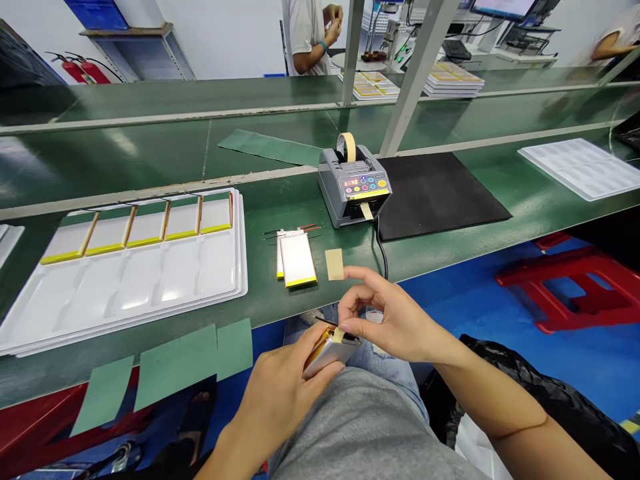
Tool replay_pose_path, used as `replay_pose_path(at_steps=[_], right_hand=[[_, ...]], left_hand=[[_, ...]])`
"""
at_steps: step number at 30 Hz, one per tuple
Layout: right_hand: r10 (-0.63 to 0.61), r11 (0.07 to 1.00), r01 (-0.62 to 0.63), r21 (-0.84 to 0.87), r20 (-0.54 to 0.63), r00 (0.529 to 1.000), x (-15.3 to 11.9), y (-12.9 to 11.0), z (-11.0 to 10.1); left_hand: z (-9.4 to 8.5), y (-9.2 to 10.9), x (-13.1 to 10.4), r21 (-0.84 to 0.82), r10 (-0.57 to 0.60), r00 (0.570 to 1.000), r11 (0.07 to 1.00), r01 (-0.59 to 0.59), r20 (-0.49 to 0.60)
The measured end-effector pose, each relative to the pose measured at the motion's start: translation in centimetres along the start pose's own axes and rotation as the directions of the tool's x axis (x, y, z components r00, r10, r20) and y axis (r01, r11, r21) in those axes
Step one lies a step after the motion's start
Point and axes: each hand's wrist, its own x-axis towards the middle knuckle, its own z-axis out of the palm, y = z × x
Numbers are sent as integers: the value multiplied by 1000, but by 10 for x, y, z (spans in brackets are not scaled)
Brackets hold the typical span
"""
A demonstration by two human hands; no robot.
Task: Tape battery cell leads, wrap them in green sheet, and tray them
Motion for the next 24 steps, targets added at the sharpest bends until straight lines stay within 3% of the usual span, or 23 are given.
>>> replay_pose_path(at_steps=[7,13,17,19,21,24], right_hand=[[-87,995,89,-50,46,995,-2,2,5],[107,986,-127,107,179,978,5,5,1],[105,954,-176,244,281,954,11,17,-2],[93,949,-171,265,282,955,14,23,-2],[55,948,-119,296,217,975,19,25,-6],[-47,943,28,332,48,998,26,18,-19]], left_hand=[[4,-3,1,34,24,1000,999,-23,-20],[7,-9,-1,40,176,980,984,-173,-89],[4,-4,-2,-43,241,967,969,-245,-79],[1,0,-2,-91,168,984,981,-173,-58],[-3,3,0,-171,-13,1000,985,12,-1],[-10,5,5,-412,-279,943,849,330,181]])
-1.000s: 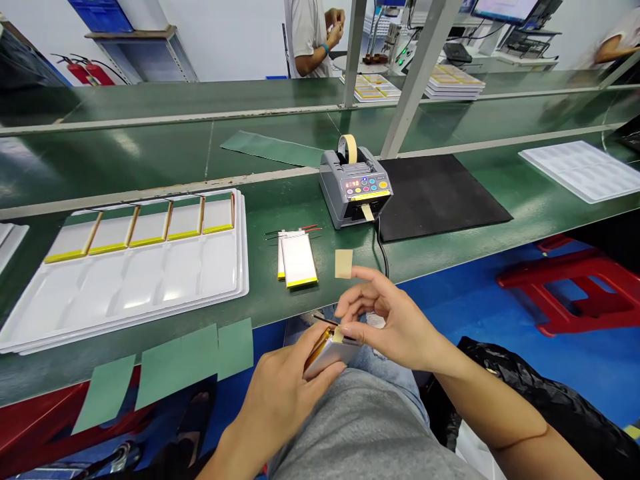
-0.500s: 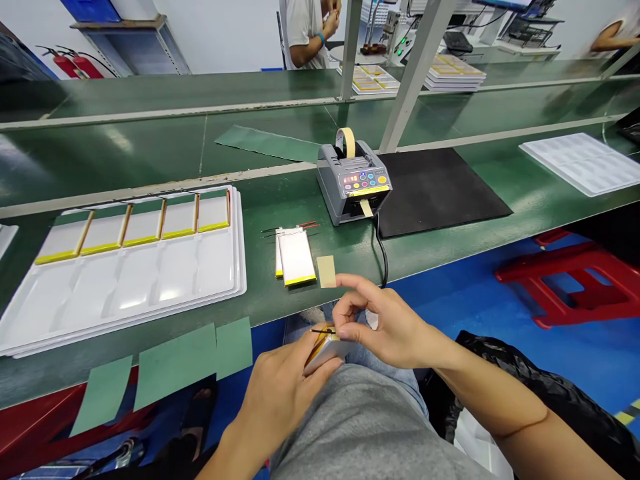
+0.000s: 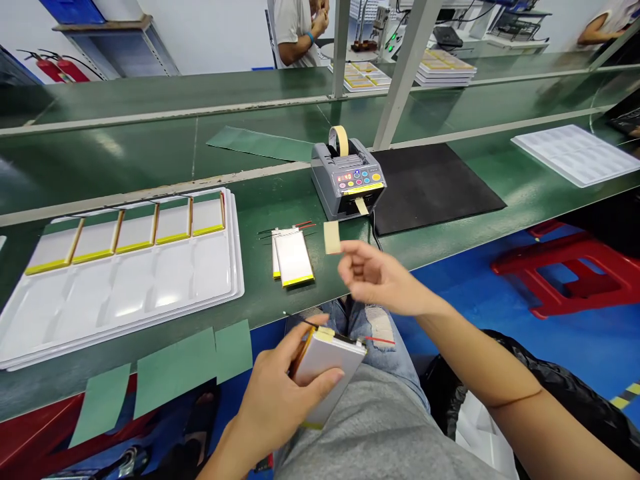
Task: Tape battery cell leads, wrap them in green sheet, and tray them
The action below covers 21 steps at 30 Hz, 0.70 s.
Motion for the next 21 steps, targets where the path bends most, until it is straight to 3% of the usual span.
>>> replay_pose_path(at_steps=[2,4,7,9,15,21], right_hand=[[-18,997,20,-77,26,1000,1,-12,-8],[58,974,-20,-225,164,985,0,-21,-13],[165,910,13,-414,391,906,-2,-27,-14],[181,867,84,-492,467,865,-2,-27,-12],[195,735,221,-641,512,837,1,-24,-4],[212,699,221,-680,492,845,0,-22,-3]], left_hand=[[-4,2,1,-219,-124,990,966,136,66],[-8,3,2,-351,-182,978,913,207,105],[-11,4,3,-383,-212,969,891,245,126],[-12,3,4,-366,-217,963,893,262,160],[-16,1,5,-331,-189,935,899,287,299],[-13,-1,5,-319,-170,955,916,244,243]])
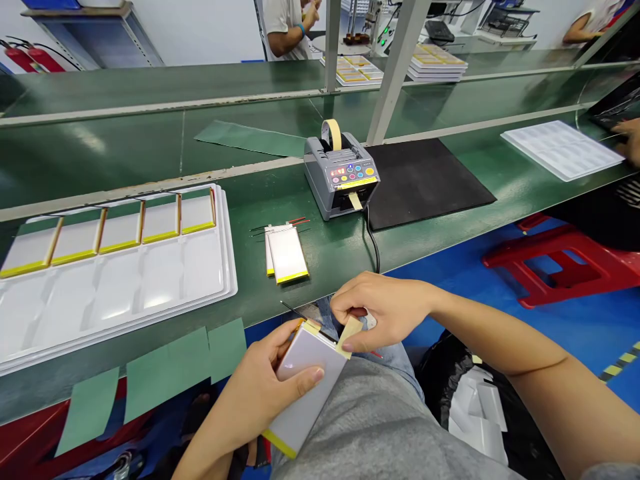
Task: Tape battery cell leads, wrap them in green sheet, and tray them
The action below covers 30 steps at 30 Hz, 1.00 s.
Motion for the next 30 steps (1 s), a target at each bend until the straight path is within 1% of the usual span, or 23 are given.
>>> replay_pose_path(at_steps=[4,8,10,12,13,14,15,16,18,19,20,21,22,23,25,27,30], right_hand=[[28,999,-28,-42,-10,1000,1,-1,3],[101,989,-105,-103,-44,994,3,-2,6],[157,981,-163,-106,-68,985,3,-3,7],[207,974,-213,-71,-88,974,2,-2,8],[227,971,-234,-49,-111,967,1,-2,10],[245,967,-253,-32,-160,956,-1,-1,12],[255,963,-268,-26,-236,938,-2,-1,16],[243,963,-268,-28,-338,909,-4,-2,20],[154,975,-216,-49,-554,818,-6,-3,30],[96,983,-173,-62,-631,770,-7,-5,34],[44,989,-128,-74,-679,733,-7,-6,38],[9,992,-94,-82,-704,711,-7,-8,41],[-6,993,-77,-84,-714,700,-8,-9,43],[-3,994,-76,-80,-711,704,-8,-11,44],[18,995,-80,-59,-689,724,-8,-12,43],[39,997,-71,-21,-662,748,-7,-12,41],[72,997,-58,43,-639,766,-7,-12,40]], left_hand=[[2,2,0,20,-8,999,1000,9,-39],[0,2,-2,123,28,997,992,-18,-76],[0,-1,-4,177,50,990,984,-26,-129],[0,-5,-6,223,81,974,974,-33,-210],[2,-8,-7,258,105,962,965,-38,-251],[3,-10,-8,305,135,947,951,-41,-291],[4,-12,-9,362,173,928,931,-44,-331],[6,-14,-10,422,220,903,905,-49,-368],[9,-16,-11,530,326,842,846,-58,-429],[10,-16,-11,578,384,816,812,-76,-433],[11,-16,-11,627,443,797,772,-106,-411],[12,-16,-10,674,497,781,726,-136,-377],[12,-17,-10,717,541,768,679,-158,-342],[12,-17,-9,754,580,753,633,-175,-312],[13,-17,-8,810,636,721,557,-182,-275],[13,-17,-8,845,674,692,504,-176,-258],[13,-18,-9,873,709,667,453,-183,-228]])
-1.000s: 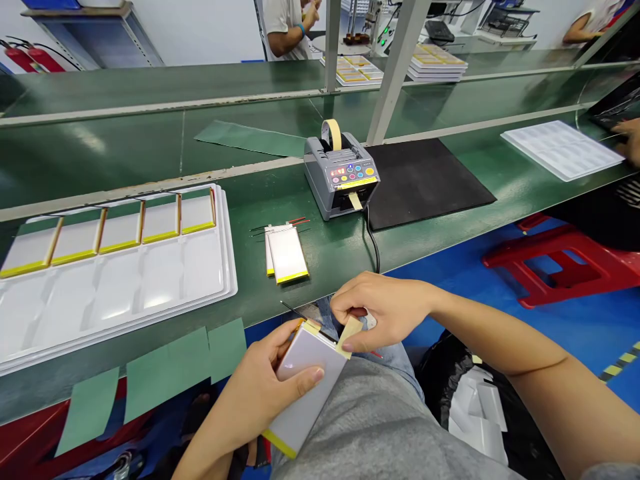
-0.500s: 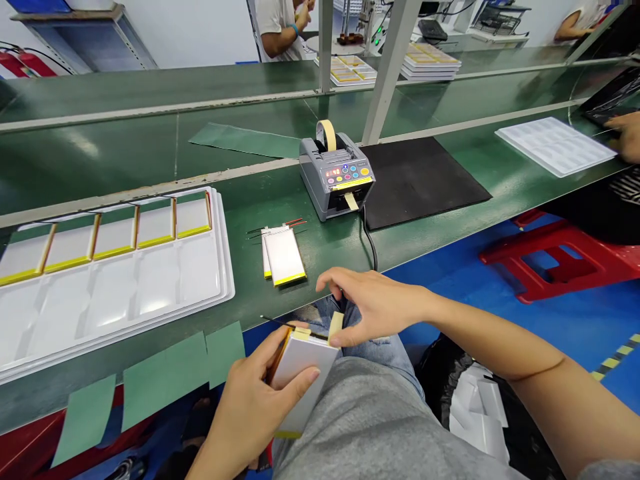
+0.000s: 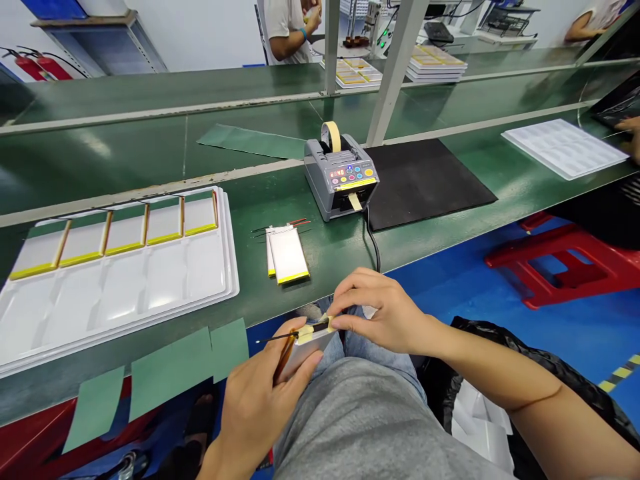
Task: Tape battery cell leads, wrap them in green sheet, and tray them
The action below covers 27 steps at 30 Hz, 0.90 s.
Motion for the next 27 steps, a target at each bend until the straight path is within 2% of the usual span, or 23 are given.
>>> replay_pose_path(at_steps=[3,6,9,12,17,21,24,27], right_hand=[[25,998,-27,52,38,999,0,0,0],[-15,996,10,86,55,998,-1,-1,0],[-63,996,57,71,75,995,-1,-4,-2],[-52,997,48,54,88,995,0,-6,-6],[-88,996,85,35,96,991,-1,-5,-9],[-108,994,105,41,82,991,-3,-6,-8],[-80,993,72,90,93,992,-2,-8,-8],[14,980,-53,191,204,979,2,-6,-11]], left_hand=[[0,0,-3,22,50,998,999,-49,-23],[1,-1,-5,55,102,993,994,-99,-64],[1,-3,-7,82,145,986,987,-138,-84],[1,-5,-7,80,165,982,984,-158,-92],[2,-6,-3,67,244,950,970,-235,-193],[3,-4,-2,104,256,944,965,-239,-209],[2,-3,0,107,241,950,969,-223,-199],[-1,-3,1,71,256,955,966,-248,-152]])
